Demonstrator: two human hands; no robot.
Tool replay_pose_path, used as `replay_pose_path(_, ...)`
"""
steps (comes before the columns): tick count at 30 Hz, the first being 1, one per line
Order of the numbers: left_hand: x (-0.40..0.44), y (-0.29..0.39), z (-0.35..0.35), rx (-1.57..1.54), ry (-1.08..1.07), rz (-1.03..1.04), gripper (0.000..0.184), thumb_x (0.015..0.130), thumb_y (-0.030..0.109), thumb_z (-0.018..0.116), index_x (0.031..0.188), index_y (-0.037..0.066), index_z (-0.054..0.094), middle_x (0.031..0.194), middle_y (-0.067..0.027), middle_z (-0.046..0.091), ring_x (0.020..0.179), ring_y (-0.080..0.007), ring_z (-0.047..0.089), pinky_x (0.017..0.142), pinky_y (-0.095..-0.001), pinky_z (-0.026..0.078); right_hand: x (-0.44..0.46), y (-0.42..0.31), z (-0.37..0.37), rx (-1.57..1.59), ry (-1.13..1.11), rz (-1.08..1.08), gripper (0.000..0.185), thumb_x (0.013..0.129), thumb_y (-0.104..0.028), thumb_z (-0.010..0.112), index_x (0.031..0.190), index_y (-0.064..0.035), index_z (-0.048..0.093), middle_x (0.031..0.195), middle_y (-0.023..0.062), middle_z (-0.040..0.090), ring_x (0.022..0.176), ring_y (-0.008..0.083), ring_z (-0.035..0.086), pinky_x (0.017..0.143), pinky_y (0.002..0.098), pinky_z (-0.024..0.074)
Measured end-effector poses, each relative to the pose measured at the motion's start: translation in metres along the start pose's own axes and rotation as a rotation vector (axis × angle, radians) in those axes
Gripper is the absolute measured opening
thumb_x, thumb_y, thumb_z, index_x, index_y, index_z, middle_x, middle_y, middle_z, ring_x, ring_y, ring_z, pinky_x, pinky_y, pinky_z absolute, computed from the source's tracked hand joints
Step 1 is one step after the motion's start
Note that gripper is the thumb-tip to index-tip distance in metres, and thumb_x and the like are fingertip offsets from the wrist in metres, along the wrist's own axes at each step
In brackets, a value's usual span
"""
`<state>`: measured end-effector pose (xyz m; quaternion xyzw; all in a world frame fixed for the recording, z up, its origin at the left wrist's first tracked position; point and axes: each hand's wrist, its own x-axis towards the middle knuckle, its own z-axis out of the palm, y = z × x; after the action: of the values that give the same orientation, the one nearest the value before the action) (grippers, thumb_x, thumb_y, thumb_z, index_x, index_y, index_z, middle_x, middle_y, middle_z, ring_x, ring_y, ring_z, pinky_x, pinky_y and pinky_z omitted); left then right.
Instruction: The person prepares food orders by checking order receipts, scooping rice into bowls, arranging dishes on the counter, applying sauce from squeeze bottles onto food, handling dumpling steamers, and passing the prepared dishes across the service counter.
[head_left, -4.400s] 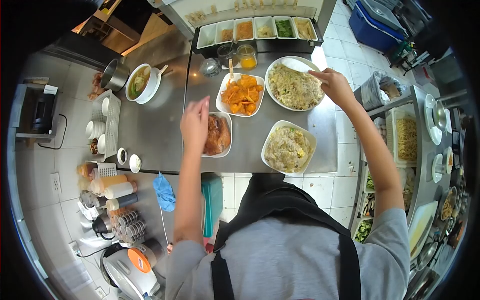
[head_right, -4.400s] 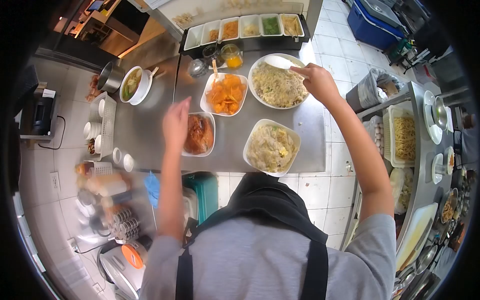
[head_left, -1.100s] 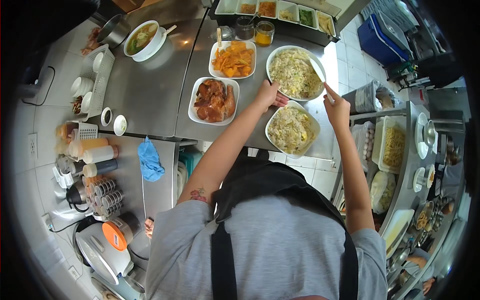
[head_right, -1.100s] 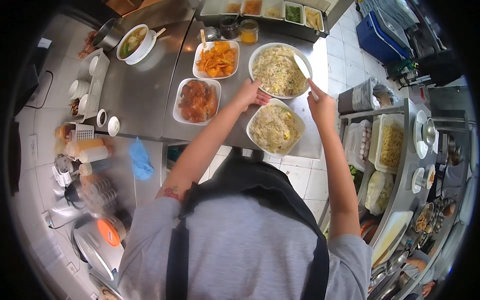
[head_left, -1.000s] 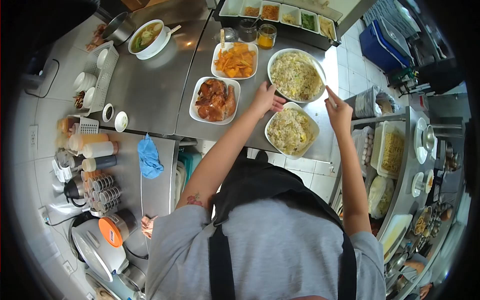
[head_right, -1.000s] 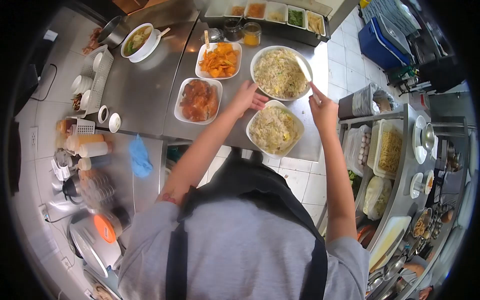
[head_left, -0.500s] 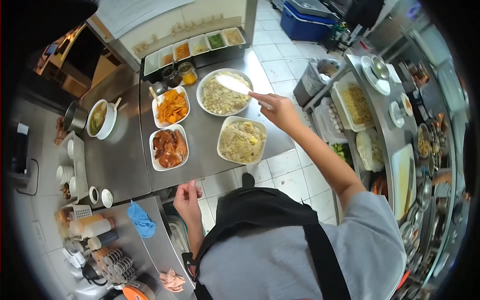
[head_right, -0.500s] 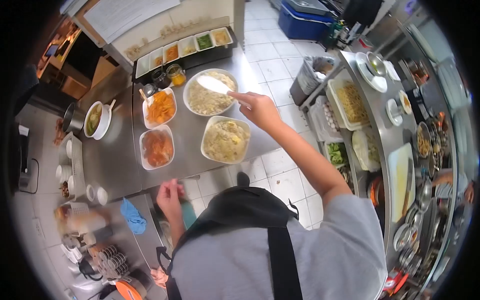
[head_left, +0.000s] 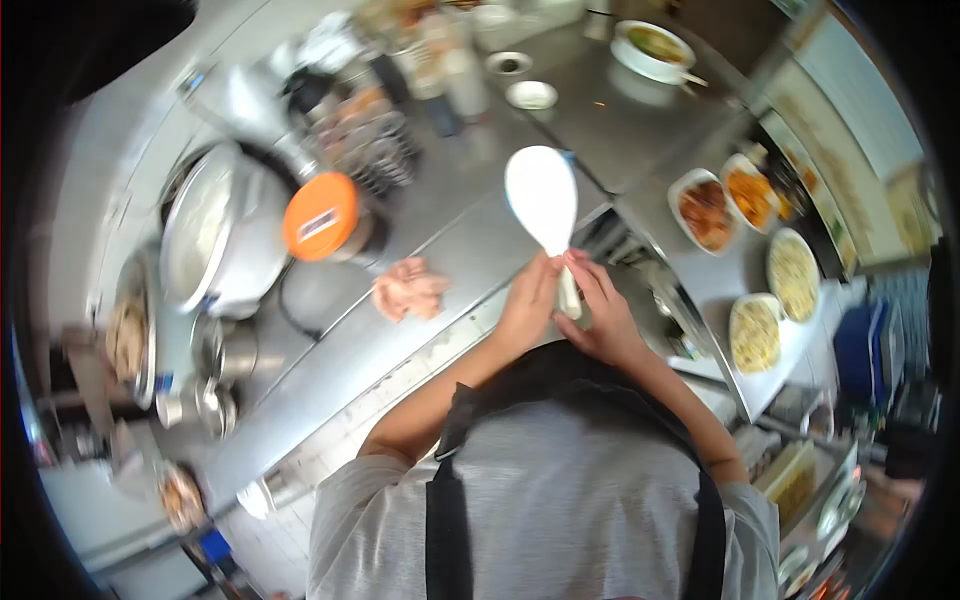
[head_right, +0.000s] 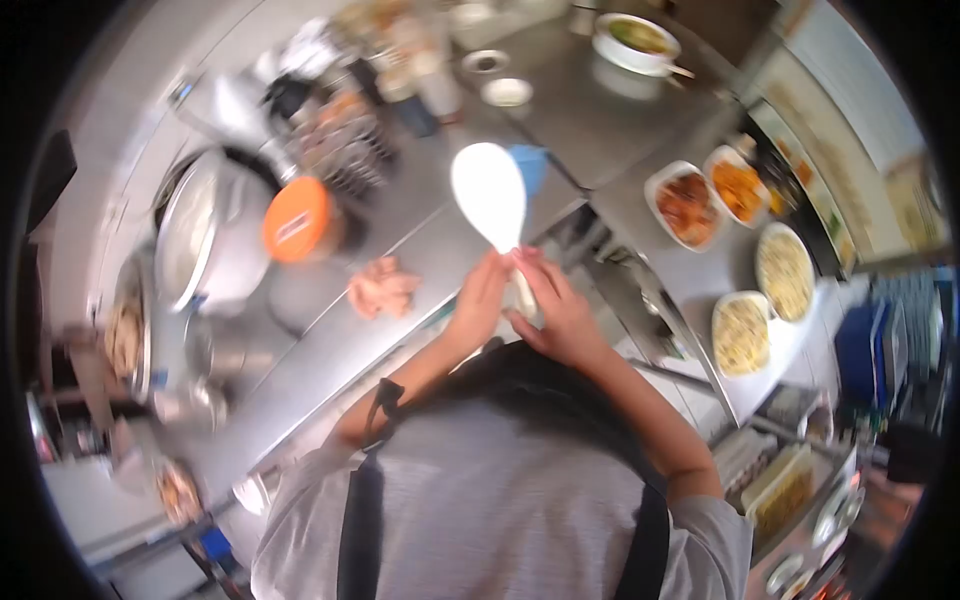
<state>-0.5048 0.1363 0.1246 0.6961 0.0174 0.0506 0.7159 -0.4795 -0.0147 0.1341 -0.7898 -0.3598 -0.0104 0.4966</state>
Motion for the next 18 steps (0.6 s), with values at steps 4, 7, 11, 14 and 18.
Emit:
replay_pose_path(4, -0.057, 0.020, -0.148, -0.006, 0.572, -0.035, 0.036, 0.103, 0.027, 0.029, 0.116, 0.001, 0.050, 0.084, -0.0109, 0.062, 0.072, -0.0172, 0.062, 0.063, -0.0296, 0.051, 0.050, 0.015, 0.054, -0.132, -0.179, -0.060, 0.062, 0.081, -0.026, 0.069, 0.135, -0.0072, 0.045, 0.135, 0.0196, 0.044, 0.119, 0.0354, 0.048, 0.098, 0.0401, 0.0409)
replay_pose_path(7, -0.109, 0.023, -0.275, 0.242, 1.024, 0.097, 0.035, 0.102, 0.030, 0.032, 0.113, 0.002, 0.049, 0.068, -0.0066, 0.055, 0.051, -0.0145, 0.055, 0.046, -0.0273, 0.046, 0.102, 0.081, 0.083, -0.464, 0.027, -0.072, 0.060, 0.082, -0.028, 0.066, 0.136, -0.0123, 0.046, 0.134, 0.0213, 0.044, 0.118, 0.0404, 0.046, 0.099, 0.0459, 0.0386)
replay_pose_path(11, -0.174, 0.029, -0.431, 0.386, 1.367, -0.128, 0.030, 0.099, 0.027, 0.038, 0.098, -0.001, 0.049, 0.076, -0.0146, 0.064, 0.050, -0.0198, 0.058, 0.045, -0.0330, 0.047, 0.120, 0.172, 0.110, -0.842, -0.043, 0.008, 0.051, 0.086, -0.026, 0.061, 0.134, -0.0147, 0.048, 0.134, 0.0223, 0.045, 0.119, 0.0428, 0.044, 0.101, 0.0503, 0.0341)
replay_pose_path(14, -0.204, 0.035, -0.518, 0.236, 1.359, -0.335, 0.038, 0.094, 0.027, 0.042, 0.119, 0.001, 0.051, 0.088, -0.0170, 0.068, 0.079, -0.0244, 0.066, 0.063, -0.0366, 0.056, 0.109, 0.187, 0.115, -0.762, 0.046, -0.073, 0.046, 0.087, -0.024, 0.058, 0.131, -0.0142, 0.051, 0.132, 0.0217, 0.046, 0.118, 0.0413, 0.045, 0.102, 0.0499, 0.0336)
replay_pose_path(18, -0.271, -0.041, -0.701, -0.172, 1.279, -0.214, 0.047, 0.093, 0.034, 0.048, 0.127, 0.002, 0.048, 0.110, -0.0196, 0.061, 0.101, -0.0323, 0.061, 0.074, -0.0392, 0.056, 0.095, 0.121, 0.084, -0.597, -0.108, 0.418, 0.025, 0.084, -0.021, 0.056, 0.103, -0.0049, 0.058, 0.106, 0.0193, 0.060, 0.101, 0.0342, 0.057, 0.085, 0.0428, 0.0464)
